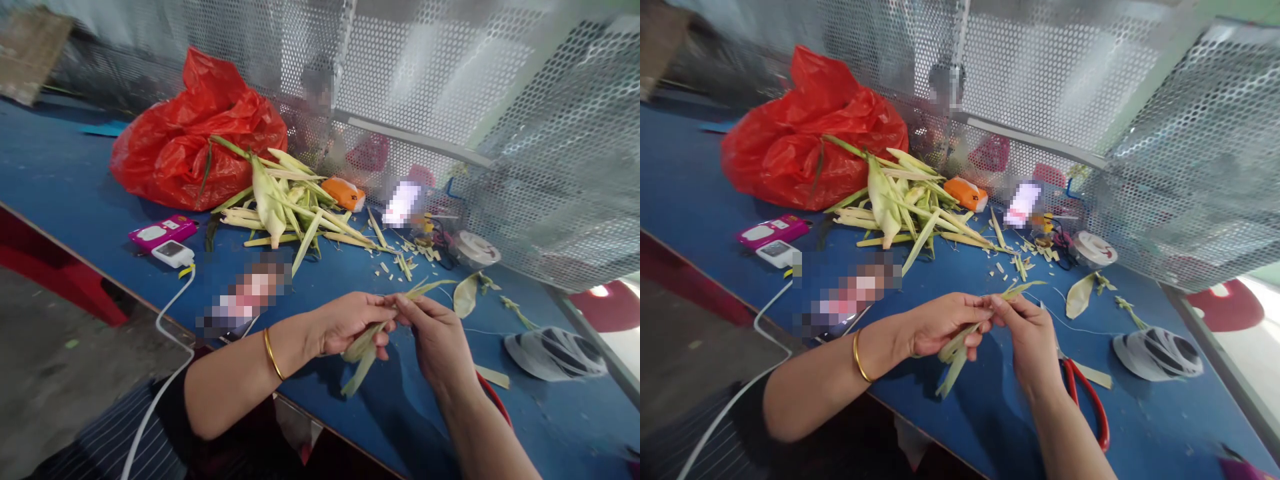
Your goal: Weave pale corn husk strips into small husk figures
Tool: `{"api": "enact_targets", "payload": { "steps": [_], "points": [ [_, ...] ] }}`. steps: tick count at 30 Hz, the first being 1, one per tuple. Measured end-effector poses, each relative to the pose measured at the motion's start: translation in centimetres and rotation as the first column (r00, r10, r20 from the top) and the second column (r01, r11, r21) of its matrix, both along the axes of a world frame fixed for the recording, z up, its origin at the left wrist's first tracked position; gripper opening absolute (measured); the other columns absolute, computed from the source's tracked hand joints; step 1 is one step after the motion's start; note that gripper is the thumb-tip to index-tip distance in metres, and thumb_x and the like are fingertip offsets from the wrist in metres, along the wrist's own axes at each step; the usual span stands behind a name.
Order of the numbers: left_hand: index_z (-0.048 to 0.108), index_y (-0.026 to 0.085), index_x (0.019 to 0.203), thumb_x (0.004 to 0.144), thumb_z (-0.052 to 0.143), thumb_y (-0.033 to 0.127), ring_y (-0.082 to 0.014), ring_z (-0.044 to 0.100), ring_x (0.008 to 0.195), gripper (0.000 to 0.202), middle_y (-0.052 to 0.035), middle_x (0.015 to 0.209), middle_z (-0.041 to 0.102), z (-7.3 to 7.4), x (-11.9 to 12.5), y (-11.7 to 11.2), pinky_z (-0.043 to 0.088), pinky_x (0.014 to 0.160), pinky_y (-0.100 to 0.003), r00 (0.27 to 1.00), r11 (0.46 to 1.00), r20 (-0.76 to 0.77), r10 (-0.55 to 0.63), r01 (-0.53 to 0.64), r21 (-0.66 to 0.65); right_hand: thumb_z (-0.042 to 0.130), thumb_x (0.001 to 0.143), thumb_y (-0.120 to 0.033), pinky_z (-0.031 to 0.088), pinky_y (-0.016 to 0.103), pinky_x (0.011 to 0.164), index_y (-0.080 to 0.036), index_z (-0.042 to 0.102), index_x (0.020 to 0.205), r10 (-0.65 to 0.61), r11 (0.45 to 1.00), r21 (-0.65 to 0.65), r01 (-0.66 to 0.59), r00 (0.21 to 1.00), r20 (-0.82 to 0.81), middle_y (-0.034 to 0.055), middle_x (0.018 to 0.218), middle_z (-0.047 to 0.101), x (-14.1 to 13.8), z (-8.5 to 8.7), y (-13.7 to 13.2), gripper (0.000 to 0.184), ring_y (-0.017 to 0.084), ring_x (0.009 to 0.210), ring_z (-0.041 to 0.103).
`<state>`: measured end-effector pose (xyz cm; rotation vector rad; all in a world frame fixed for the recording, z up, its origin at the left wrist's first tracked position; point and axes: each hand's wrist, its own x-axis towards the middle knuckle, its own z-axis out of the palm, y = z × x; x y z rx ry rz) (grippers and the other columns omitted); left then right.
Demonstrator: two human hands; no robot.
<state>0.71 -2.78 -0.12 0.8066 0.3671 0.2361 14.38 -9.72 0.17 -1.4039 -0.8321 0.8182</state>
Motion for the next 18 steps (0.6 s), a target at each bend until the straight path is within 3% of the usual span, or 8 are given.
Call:
{"api": "enact_targets", "payload": {
  "steps": [2,4,8,13,18],
  "points": [
    [0.063,0.012,0.090,0.087,0.060,0.029,-0.0005,0.030,0.041,0.017,0.0059,0.067,0.047,0.32,-0.16,-0.24,0.025,0.043,-0.018,0.998,0.996,-0.050,0.030,-0.025,0.087,0.082,0.066,-0.042,0.047,0.031,0.067,-0.018,0.078,0.071,0.018,1.000,-0.006,-0.018,1.000,-0.010,0.0011,0.057,0.062,0.14,-0.05,0.02,0.025,0.017,0.063,0.059],
    [0.065,0.012,0.089,0.090,0.056,0.035,-0.0005,0.023,0.041,0.025,0.0056,0.067,0.047,0.54,-0.26,-0.46,0.014,0.042,-0.021,0.995,0.982,-0.081,0.061,-0.045,0.184,0.082,0.066,-0.043,0.047,0.031,0.067,-0.018,0.079,0.073,0.008,1.000,0.001,-0.008,1.000,-0.010,0.0024,0.061,0.065,0.19,-0.10,0.02,0.025,0.017,0.065,0.059],
    [0.065,0.012,0.084,0.090,0.053,0.038,-0.0030,0.026,0.044,0.029,0.0050,0.063,0.046,0.71,-0.26,-0.72,0.015,0.045,-0.025,0.986,0.952,-0.133,0.104,-0.059,0.302,0.083,0.065,-0.042,0.046,0.031,0.067,-0.019,0.078,0.072,0.006,1.000,0.017,-0.006,1.000,-0.013,0.0024,0.060,0.064,-0.08,-0.01,0.00,0.025,0.017,0.064,0.058],
    [0.065,0.013,0.087,0.089,0.052,0.036,-0.0036,0.020,0.042,0.026,0.0068,0.061,0.039,0.84,-0.46,-0.64,0.010,0.045,-0.027,0.990,0.958,-0.102,0.101,-0.070,0.278,0.082,0.066,-0.044,0.042,0.029,0.061,-0.018,0.076,0.069,0.001,1.000,0.006,-0.001,0.999,-0.037,0.0008,0.057,0.060,-0.28,0.16,0.02,0.027,0.013,0.058,0.050],
    [0.064,0.013,0.087,0.089,0.055,0.037,-0.0030,0.021,0.042,0.025,0.0067,0.061,0.042,0.94,-0.57,-0.60,0.011,0.045,-0.026,0.989,0.956,-0.084,0.118,-0.091,0.278,0.083,0.064,-0.043,0.041,0.028,0.061,-0.019,0.070,0.058,-0.041,0.999,0.024,0.042,0.999,-0.020,0.0001,0.056,0.059,-0.15,0.24,0.00,0.028,0.013,0.059,0.050]
  ]
}}
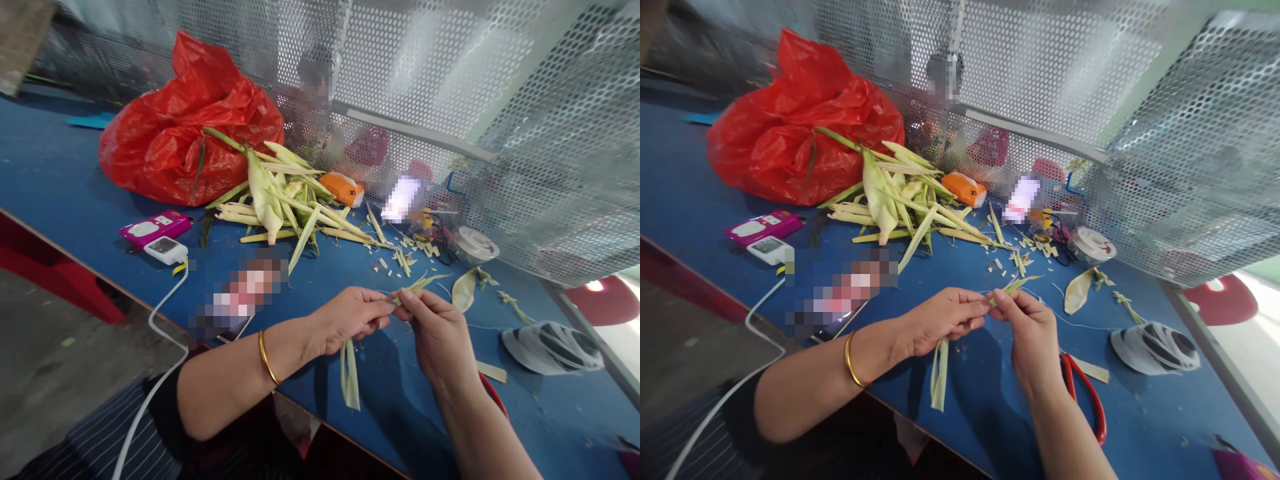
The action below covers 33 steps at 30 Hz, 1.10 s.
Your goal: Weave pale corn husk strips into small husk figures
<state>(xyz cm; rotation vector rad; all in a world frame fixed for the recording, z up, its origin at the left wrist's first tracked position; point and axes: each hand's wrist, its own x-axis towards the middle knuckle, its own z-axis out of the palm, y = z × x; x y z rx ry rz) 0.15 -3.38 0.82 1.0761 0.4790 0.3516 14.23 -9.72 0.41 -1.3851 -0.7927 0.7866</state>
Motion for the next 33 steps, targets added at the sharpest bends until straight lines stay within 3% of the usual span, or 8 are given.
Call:
{"api": "enact_targets", "payload": {
  "steps": [6,11,14,16,18,22,28,33],
  "points": [
    [0.063,0.013,0.076,0.091,0.054,0.027,-0.0035,0.030,0.044,0.023,0.0064,0.052,0.043,0.0,0.2,-0.1,0.018,0.044,-0.020,0.999,0.997,-0.010,0.053,-0.052,0.060,0.082,0.067,-0.042,0.039,0.028,0.060,-0.018,0.064,0.052,0.015,1.000,0.014,-0.016,0.999,0.049,0.0013,0.058,0.061,-0.1,-0.1,0.0,0.033,0.013,0.059,0.051],
    [0.062,0.013,0.077,0.092,0.055,0.026,-0.0048,0.043,0.044,0.021,0.0044,0.057,0.050,0.8,-0.8,1.6,0.030,0.042,-0.018,0.993,0.978,0.075,0.096,-0.080,-0.191,0.069,0.079,-0.047,0.042,0.029,0.063,-0.020,0.076,0.086,-0.103,0.995,0.025,0.100,0.949,0.298,0.0007,0.065,0.063,1.8,-0.3,0.3,0.030,0.015,0.062,0.055],
    [0.059,0.013,0.078,0.095,0.050,0.020,-0.0012,0.035,0.040,0.020,0.0074,0.056,0.043,1.6,-1.5,2.8,0.030,0.041,-0.014,0.962,0.876,0.216,0.168,-0.045,-0.481,0.064,0.081,-0.042,0.044,0.033,0.068,-0.021,0.076,0.093,-0.062,0.992,-0.038,0.123,0.714,0.698,0.0046,0.082,0.070,3.3,-1.0,0.7,0.027,0.019,0.070,0.061],
    [0.059,0.013,0.079,0.096,0.050,0.019,-0.0004,0.032,0.039,0.020,0.0072,0.057,0.042,1.8,-1.6,3.2,0.028,0.039,-0.013,0.962,0.836,0.210,0.176,-0.034,-0.547,0.059,0.084,-0.038,0.044,0.034,0.069,-0.022,0.075,0.093,0.013,0.988,-0.087,0.126,0.498,0.867,0.0065,0.094,0.070,3.9,-1.9,1.1,0.024,0.021,0.075,0.062],
    [0.060,0.011,0.080,0.096,0.049,0.017,-0.0001,0.030,0.039,0.020,0.0069,0.057,0.042,1.5,-1.4,3.2,0.024,0.037,-0.013,0.974,0.826,0.130,0.187,-0.084,-0.557,0.056,0.086,-0.033,0.045,0.033,0.071,-0.023,0.074,0.095,0.091,0.986,-0.139,0.094,0.397,0.913,0.0071,0.098,0.069,4.1,-2.9,1.8,0.023,0.023,0.082,0.064],
    [0.061,0.010,0.081,0.095,0.049,0.017,0.0003,0.028,0.039,0.019,0.0065,0.058,0.042,0.3,-0.6,2.7,0.017,0.037,-0.014,0.955,0.838,-0.027,0.296,-0.273,-0.472,0.058,0.084,-0.029,0.044,0.032,0.070,-0.022,0.071,0.090,0.179,0.971,-0.226,0.072,0.406,0.896,0.0060,0.094,0.066,4.1,-4.7,3.2,0.016,0.022,0.080,0.063],
    [0.064,0.009,0.080,0.094,0.049,0.017,-0.0002,0.026,0.040,0.021,0.0057,0.059,0.043,0.2,-0.2,2.1,0.016,0.039,-0.017,0.949,0.881,-0.102,0.300,-0.316,-0.351,0.058,0.081,-0.028,0.041,0.033,0.067,-0.022,0.062,0.072,0.153,0.972,-0.216,0.096,0.440,0.885,0.0043,0.079,0.058,4.6,-5.7,4.3,0.011,0.022,0.073,0.056],
    [0.064,0.011,0.080,0.094,0.049,0.019,-0.0027,0.040,0.043,0.022,0.0034,0.062,0.050,0.2,0.0,2.0,0.029,0.042,-0.018,0.939,0.900,-0.129,0.318,-0.342,-0.272,0.054,0.081,-0.027,0.041,0.036,0.072,-0.023,0.054,0.070,0.115,0.982,-0.170,0.080,0.463,0.879,0.0061,0.078,0.060,4.3,-5.2,4.1,0.011,0.024,0.078,0.057]
  ]
}}
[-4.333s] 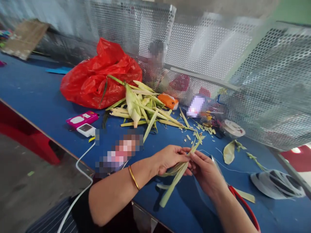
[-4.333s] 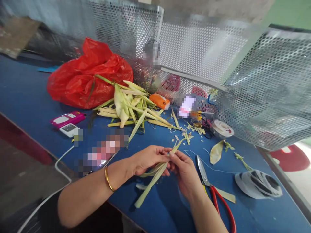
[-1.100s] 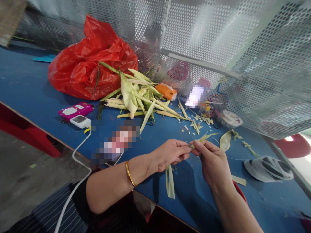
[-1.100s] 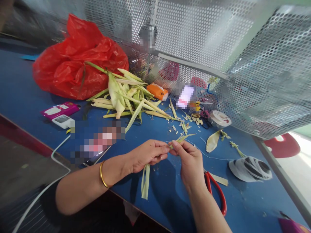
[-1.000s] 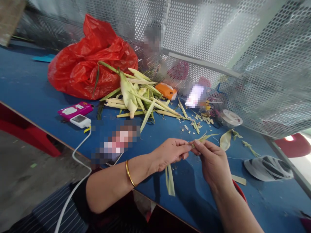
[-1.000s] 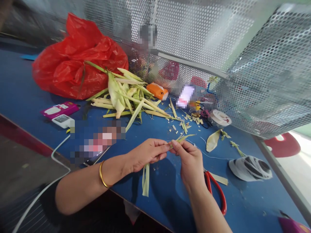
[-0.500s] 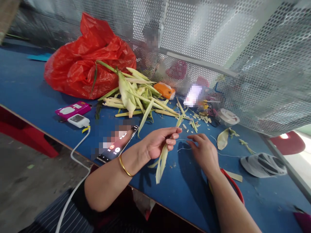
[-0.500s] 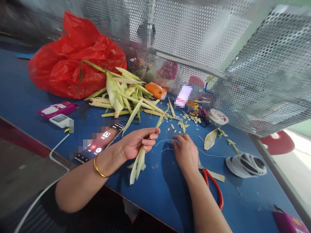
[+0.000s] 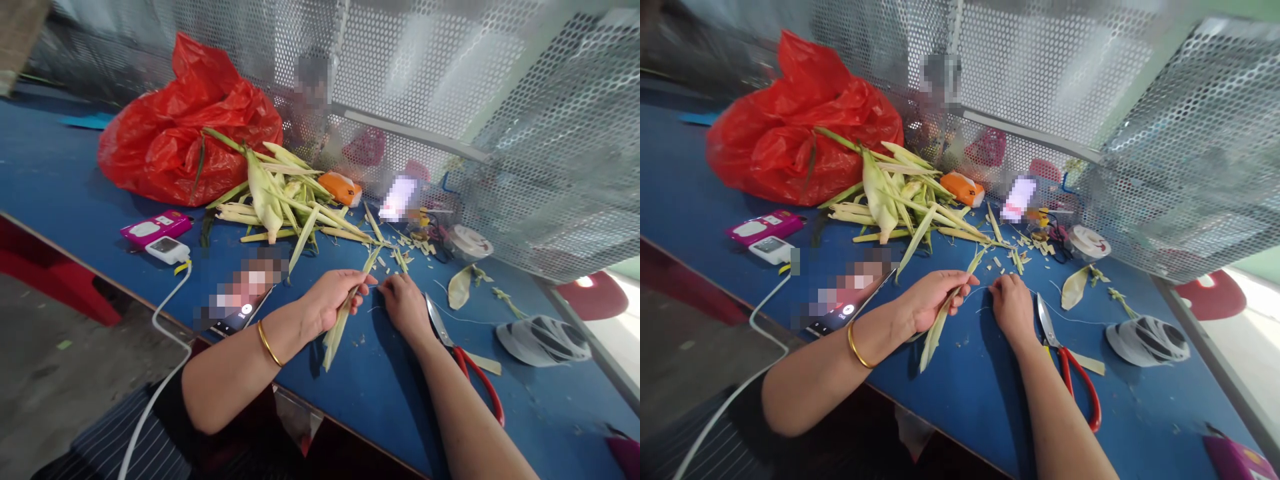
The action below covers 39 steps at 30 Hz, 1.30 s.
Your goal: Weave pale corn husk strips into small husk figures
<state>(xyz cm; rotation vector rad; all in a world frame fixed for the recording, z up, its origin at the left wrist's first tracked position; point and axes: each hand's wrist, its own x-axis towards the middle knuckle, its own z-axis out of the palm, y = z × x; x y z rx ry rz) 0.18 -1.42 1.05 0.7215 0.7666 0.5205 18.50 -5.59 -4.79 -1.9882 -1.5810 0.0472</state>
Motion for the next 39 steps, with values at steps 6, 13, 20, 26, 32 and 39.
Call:
{"api": "enact_targets", "payload": {
  "steps": [6,13,20,26,32,39],
  "points": [
    [0.063,0.013,0.078,0.093,0.053,0.021,-0.0053,0.057,0.052,0.020,-0.0018,0.083,0.063,-0.2,0.4,0.0,0.041,0.046,-0.019,0.997,0.987,-0.047,0.061,-0.053,0.152,0.063,0.083,-0.043,0.047,0.029,0.063,-0.021,0.055,0.075,0.143,0.989,0.120,-0.082,0.697,-0.702,-0.0011,0.067,0.060,-1.4,2.9,-2.0,0.025,0.015,0.060,0.058],
    [0.062,0.013,0.082,0.092,0.054,0.024,-0.0104,0.065,0.055,0.017,-0.0048,0.080,0.067,-0.4,0.5,-0.4,0.049,0.054,-0.022,0.992,0.983,0.042,-0.120,0.113,0.143,0.071,0.077,-0.049,0.018,0.021,0.038,-0.020,0.054,0.070,0.138,0.986,0.056,-0.160,0.565,-0.814,-0.0093,0.050,0.039,-2.7,5.1,-3.4,0.034,0.005,0.039,0.026],
    [0.057,0.015,0.078,0.090,0.055,0.026,-0.0113,0.062,0.050,0.016,0.0010,0.063,0.059,-1.4,0.8,-0.5,0.050,0.055,-0.023,0.986,0.978,0.063,-0.154,0.142,0.155,0.061,0.082,-0.046,0.030,0.023,0.048,-0.020,0.055,0.070,0.187,0.982,0.099,-0.159,0.796,-0.575,-0.0045,0.059,0.047,-2.9,5.2,-3.3,0.029,0.010,0.052,0.038],
    [0.060,0.014,0.076,0.085,0.060,0.031,-0.0086,0.053,0.043,0.019,0.0059,0.055,0.048,-1.7,0.8,-0.5,0.050,0.052,-0.023,0.997,0.939,0.036,-0.073,0.056,0.340,0.057,0.085,-0.044,0.035,0.025,0.053,-0.021,0.059,0.076,0.204,0.979,0.086,-0.185,0.851,-0.484,-0.0032,0.062,0.052,-2.2,5.0,-3.3,0.025,0.013,0.056,0.045],
    [0.064,0.015,0.076,0.086,0.056,0.032,-0.0071,0.046,0.043,0.022,0.0060,0.055,0.045,-1.4,0.6,-0.5,0.041,0.044,-0.020,0.994,0.857,-0.112,-0.005,0.062,0.511,0.057,0.087,-0.043,0.036,0.026,0.054,-0.021,0.064,0.071,0.250,0.962,-0.029,-0.272,0.915,-0.317,-0.0016,0.059,0.055,-0.5,5.6,-3.8,0.029,0.014,0.057,0.047],
    [0.072,0.018,0.083,0.088,0.051,0.028,-0.0106,0.048,0.052,0.024,0.0031,0.058,0.053,-1.1,0.0,-0.6,0.037,0.055,-0.022,0.923,0.597,-0.381,0.048,0.279,0.752,0.060,0.089,-0.038,0.035,0.025,0.050,-0.023,0.066,0.077,0.210,0.961,0.199,-0.192,0.975,-0.073,-0.0027,0.060,0.055,-1.0,6.5,-4.7,0.021,0.013,0.052,0.045]
  ]
}}
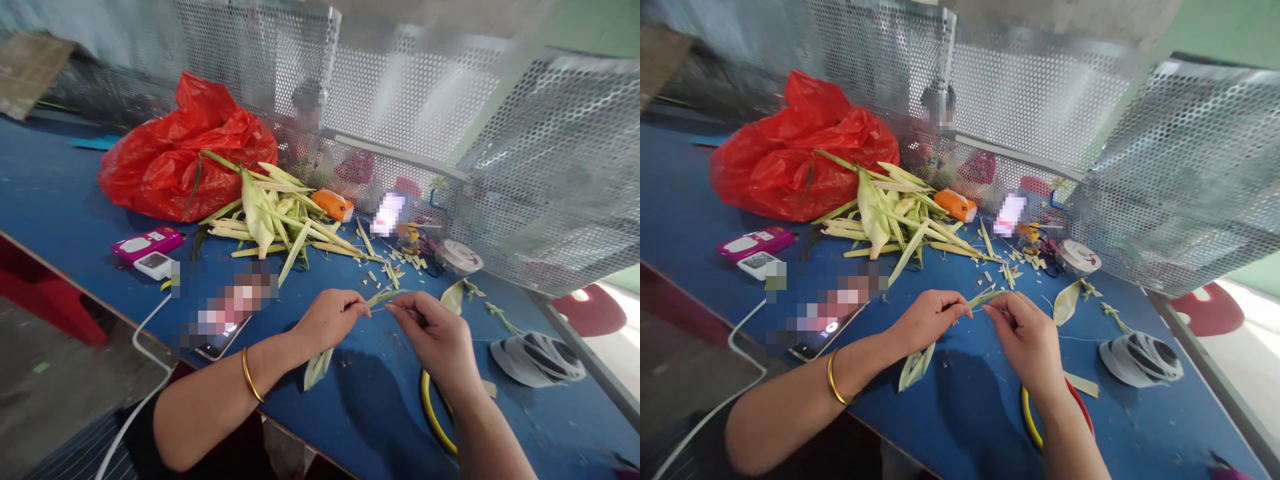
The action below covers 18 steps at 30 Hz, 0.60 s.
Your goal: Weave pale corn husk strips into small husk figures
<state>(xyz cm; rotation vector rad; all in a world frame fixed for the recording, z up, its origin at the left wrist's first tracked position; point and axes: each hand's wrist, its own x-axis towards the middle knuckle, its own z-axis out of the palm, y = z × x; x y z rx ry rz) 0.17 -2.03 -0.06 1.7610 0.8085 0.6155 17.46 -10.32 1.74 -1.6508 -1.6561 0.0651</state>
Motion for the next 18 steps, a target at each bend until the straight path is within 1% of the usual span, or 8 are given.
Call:
{"api": "enact_targets", "payload": {
  "steps": [2,4,7,10,12,15,16,18],
  "points": [
    [0.072,0.020,0.079,0.086,0.050,0.021,-0.0127,0.054,0.063,0.023,0.0008,0.065,0.062,0.2,-0.1,0.0,0.038,0.065,-0.023,0.997,0.985,-0.066,-0.047,0.057,0.163,0.060,0.090,-0.036,0.037,0.025,0.052,-0.024,0.067,0.077,-0.009,0.998,0.062,0.005,0.998,0.058,-0.0017,0.065,0.058,-0.2,0.2,-0.2,0.019,0.013,0.054,0.048],
    [0.071,0.021,0.076,0.086,0.049,0.017,-0.0145,0.059,0.074,0.024,-0.0009,0.076,0.069,0.3,-0.2,0.1,0.039,0.073,-0.023,0.982,0.953,-0.105,-0.155,0.177,0.246,0.060,0.090,-0.035,0.040,0.025,0.057,-0.024,0.068,0.078,0.022,0.998,0.051,-0.026,0.997,0.077,0.0002,0.072,0.063,-0.2,0.5,-0.3,0.018,0.013,0.060,0.054],
    [0.069,0.020,0.075,0.087,0.048,0.016,-0.0143,0.061,0.082,0.025,-0.0013,0.084,0.070,0.4,-0.5,0.3,0.039,0.078,-0.023,0.922,0.888,-0.107,-0.372,0.387,0.247,0.062,0.087,-0.036,0.041,0.026,0.058,-0.024,0.069,0.075,0.069,0.996,-0.055,-0.069,0.998,0.001,0.0007,0.070,0.063,0.4,0.9,-0.4,0.019,0.014,0.061,0.055],
    [0.069,0.020,0.080,0.090,0.050,0.023,-0.0113,0.055,0.071,0.023,0.0002,0.075,0.063,0.8,-0.9,0.3,0.039,0.069,-0.021,0.870,0.861,-0.005,-0.494,0.489,0.138,0.069,0.079,-0.042,0.035,0.025,0.050,-0.022,0.068,0.068,0.047,0.972,-0.213,-0.102,0.968,-0.247,-0.0006,0.060,0.058,1.3,0.9,-0.3,0.023,0.013,0.054,0.046],
    [0.069,0.019,0.085,0.092,0.050,0.030,-0.0093,0.047,0.060,0.024,0.0020,0.066,0.054,1.1,-1.1,0.2,0.036,0.059,-0.020,0.874,0.878,0.094,-0.477,0.479,0.003,0.071,0.075,-0.049,0.029,0.024,0.045,-0.020,0.066,0.066,-0.018,0.945,-0.300,-0.132,0.893,-0.449,-0.0027,0.053,0.050,1.7,0.5,0.0,0.031,0.011,0.048,0.037],
    [0.067,0.018,0.085,0.092,0.050,0.035,-0.0076,0.040,0.052,0.025,0.0043,0.059,0.044,1.2,-1.0,0.0,0.032,0.052,-0.020,0.917,0.925,0.224,-0.330,0.362,-0.119,0.071,0.071,-0.057,0.016,0.023,0.040,-0.019,0.063,0.067,-0.100,0.925,-0.349,-0.150,0.789,-0.606,-0.0081,0.046,0.032,1.8,-0.6,0.6,0.039,0.007,0.042,0.021],
    [0.066,0.018,0.084,0.092,0.050,0.035,-0.0074,0.040,0.051,0.025,0.0045,0.059,0.044,1.2,-0.9,0.0,0.032,0.052,-0.019,0.929,0.943,0.253,-0.269,0.308,-0.128,0.072,0.070,-0.057,0.014,0.023,0.039,-0.019,0.063,0.067,-0.094,0.923,-0.350,-0.157,0.791,-0.604,-0.0084,0.046,0.031,1.6,-0.9,0.8,0.040,0.007,0.042,0.019],
    [0.065,0.017,0.083,0.091,0.050,0.037,-0.0074,0.041,0.051,0.026,0.0043,0.060,0.045,1.0,-0.6,0.0,0.033,0.051,-0.019,0.948,0.969,0.279,-0.151,0.198,-0.147,0.069,0.074,-0.057,0.016,0.023,0.040,-0.019,0.060,0.066,-0.042,0.945,-0.295,-0.144,0.838,-0.543,-0.0073,0.049,0.033,0.9,-1.5,1.0,0.040,0.008,0.044,0.022]
  ]
}}
